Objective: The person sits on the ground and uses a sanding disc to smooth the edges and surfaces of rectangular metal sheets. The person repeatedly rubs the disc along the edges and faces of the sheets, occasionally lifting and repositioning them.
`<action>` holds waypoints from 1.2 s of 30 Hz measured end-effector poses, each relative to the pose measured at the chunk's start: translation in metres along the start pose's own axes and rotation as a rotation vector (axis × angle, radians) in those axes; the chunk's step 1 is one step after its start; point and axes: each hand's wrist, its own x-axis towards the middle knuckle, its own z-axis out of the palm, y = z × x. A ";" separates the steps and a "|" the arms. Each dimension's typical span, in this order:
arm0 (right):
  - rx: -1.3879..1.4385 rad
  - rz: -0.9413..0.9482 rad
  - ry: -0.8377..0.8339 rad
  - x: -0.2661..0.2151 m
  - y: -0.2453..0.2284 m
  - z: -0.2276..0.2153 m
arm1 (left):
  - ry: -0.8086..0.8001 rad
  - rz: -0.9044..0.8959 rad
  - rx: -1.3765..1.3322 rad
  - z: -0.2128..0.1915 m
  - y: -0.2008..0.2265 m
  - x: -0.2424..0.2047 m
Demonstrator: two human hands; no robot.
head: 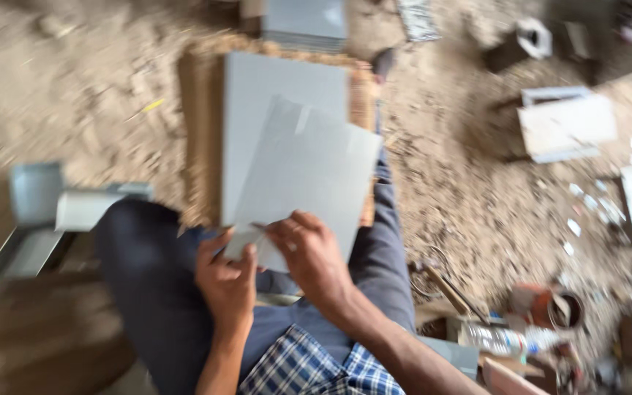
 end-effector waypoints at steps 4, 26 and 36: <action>-0.064 -0.043 -0.005 -0.001 -0.001 0.008 | -0.047 0.060 0.086 -0.008 -0.006 -0.001; -0.114 -0.030 -0.056 0.007 0.003 0.016 | -0.006 0.419 0.352 0.012 0.028 -0.001; -0.086 0.150 -0.046 0.005 0.003 0.029 | -0.056 0.108 0.059 0.002 0.000 0.003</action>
